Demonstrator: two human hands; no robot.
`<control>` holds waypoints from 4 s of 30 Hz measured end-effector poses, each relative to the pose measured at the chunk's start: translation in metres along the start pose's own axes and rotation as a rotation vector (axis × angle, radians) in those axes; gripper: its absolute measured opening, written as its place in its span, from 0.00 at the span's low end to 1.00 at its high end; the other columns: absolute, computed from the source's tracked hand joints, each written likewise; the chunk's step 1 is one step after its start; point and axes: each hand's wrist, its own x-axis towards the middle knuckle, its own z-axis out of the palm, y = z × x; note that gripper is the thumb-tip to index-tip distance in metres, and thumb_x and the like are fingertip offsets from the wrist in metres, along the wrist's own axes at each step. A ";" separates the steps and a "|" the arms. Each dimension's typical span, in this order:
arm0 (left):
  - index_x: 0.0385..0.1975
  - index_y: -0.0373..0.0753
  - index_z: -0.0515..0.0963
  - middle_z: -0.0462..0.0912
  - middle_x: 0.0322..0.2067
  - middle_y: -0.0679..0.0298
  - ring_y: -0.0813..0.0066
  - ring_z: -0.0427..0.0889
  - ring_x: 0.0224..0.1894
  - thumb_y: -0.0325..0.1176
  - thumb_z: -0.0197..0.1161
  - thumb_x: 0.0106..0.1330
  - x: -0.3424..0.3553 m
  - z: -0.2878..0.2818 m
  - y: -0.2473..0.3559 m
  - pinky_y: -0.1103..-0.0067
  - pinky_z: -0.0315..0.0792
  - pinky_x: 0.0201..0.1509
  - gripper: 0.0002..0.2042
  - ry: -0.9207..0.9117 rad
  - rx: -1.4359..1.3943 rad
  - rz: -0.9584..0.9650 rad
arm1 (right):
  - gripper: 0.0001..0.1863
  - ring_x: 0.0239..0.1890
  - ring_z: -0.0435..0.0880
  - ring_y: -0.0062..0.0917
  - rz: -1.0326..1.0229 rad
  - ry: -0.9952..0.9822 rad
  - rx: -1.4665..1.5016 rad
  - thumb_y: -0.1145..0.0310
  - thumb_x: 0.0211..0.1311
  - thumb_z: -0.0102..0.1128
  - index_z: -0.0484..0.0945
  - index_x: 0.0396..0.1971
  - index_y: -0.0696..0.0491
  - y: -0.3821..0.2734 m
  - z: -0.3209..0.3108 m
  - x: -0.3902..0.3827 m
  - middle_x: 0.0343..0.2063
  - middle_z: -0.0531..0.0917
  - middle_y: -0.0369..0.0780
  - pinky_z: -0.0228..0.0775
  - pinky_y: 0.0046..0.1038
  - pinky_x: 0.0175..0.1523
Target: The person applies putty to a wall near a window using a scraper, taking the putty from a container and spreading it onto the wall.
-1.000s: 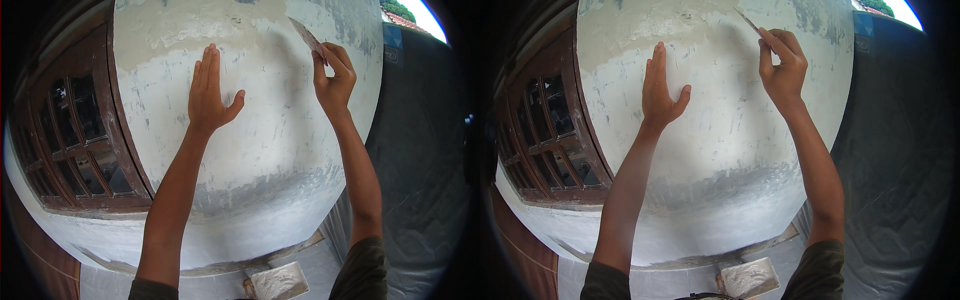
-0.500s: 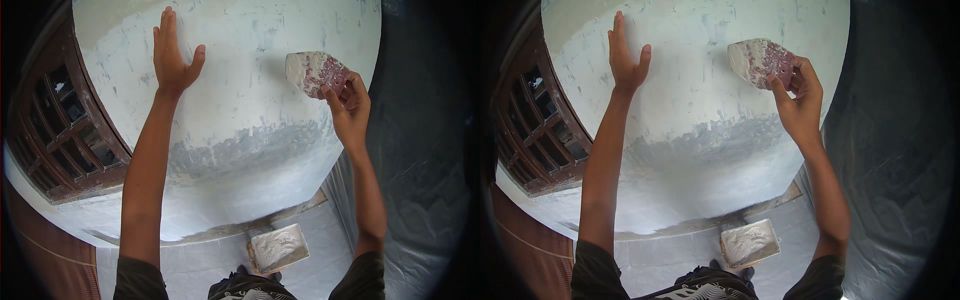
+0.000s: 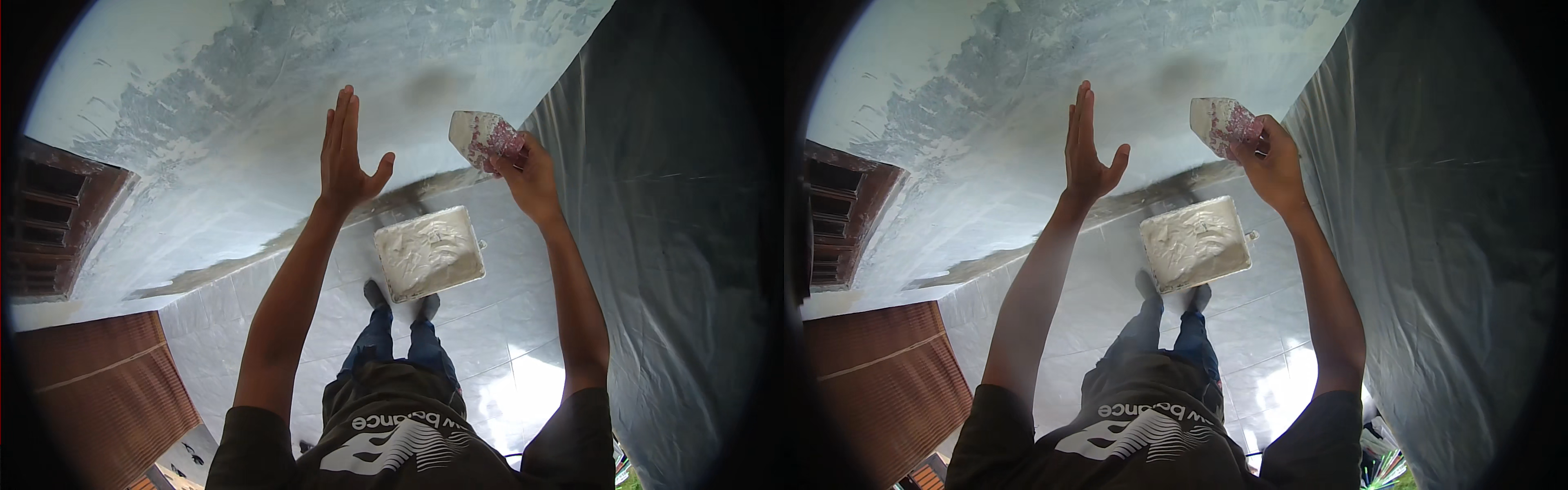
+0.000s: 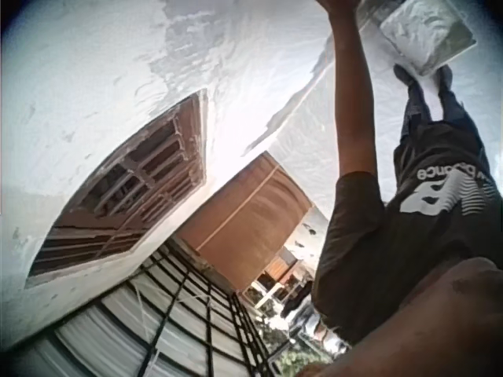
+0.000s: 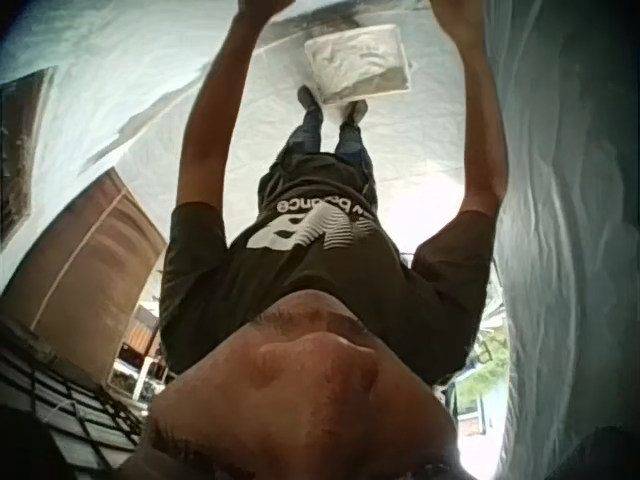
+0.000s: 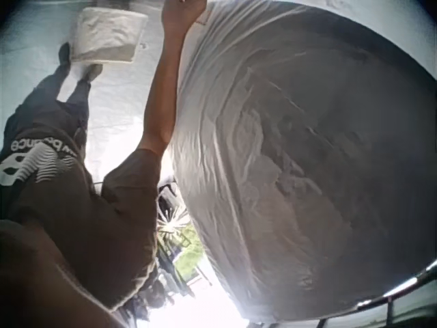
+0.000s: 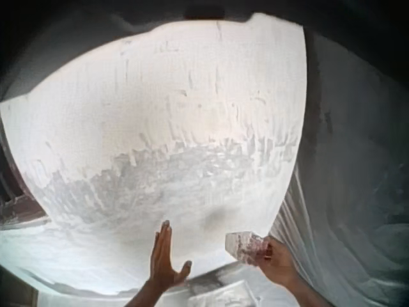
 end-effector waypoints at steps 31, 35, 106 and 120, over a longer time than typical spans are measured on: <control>0.77 0.35 0.44 0.40 0.78 0.44 0.46 0.38 0.80 0.50 0.83 0.42 -0.447 0.169 0.063 0.51 0.42 0.80 0.65 -0.926 0.026 -0.776 | 0.15 0.36 0.76 0.36 -0.183 -0.499 -0.832 0.78 0.49 0.67 0.82 0.40 0.59 0.392 0.094 -0.277 0.33 0.75 0.40 0.73 0.37 0.39; 0.77 0.35 0.45 0.40 0.77 0.43 0.44 0.38 0.80 0.48 0.82 0.44 -0.457 0.180 0.061 0.50 0.43 0.79 0.63 -0.892 0.049 -0.745 | 0.13 0.36 0.76 0.34 -0.150 -0.538 -0.875 0.75 0.49 0.68 0.82 0.38 0.58 0.391 0.095 -0.281 0.32 0.76 0.39 0.68 0.37 0.37; 0.75 0.35 0.48 0.41 0.76 0.37 0.35 0.42 0.78 0.51 0.84 0.41 -0.479 0.186 0.064 0.48 0.50 0.77 0.64 -0.613 0.074 -0.840 | 0.05 0.37 0.79 0.32 -0.128 -1.120 -0.786 0.80 0.56 0.62 0.80 0.29 0.52 0.385 0.020 -0.150 0.27 0.81 0.36 0.71 0.35 0.44; 0.75 0.34 0.47 0.41 0.75 0.35 0.33 0.43 0.77 0.49 0.86 0.38 -0.480 0.187 0.063 0.50 0.53 0.77 0.65 -0.576 0.074 -0.813 | 0.05 0.39 0.80 0.33 -0.151 -1.097 -0.730 0.76 0.59 0.62 0.81 0.35 0.52 0.390 0.066 -0.163 0.30 0.81 0.38 0.71 0.36 0.47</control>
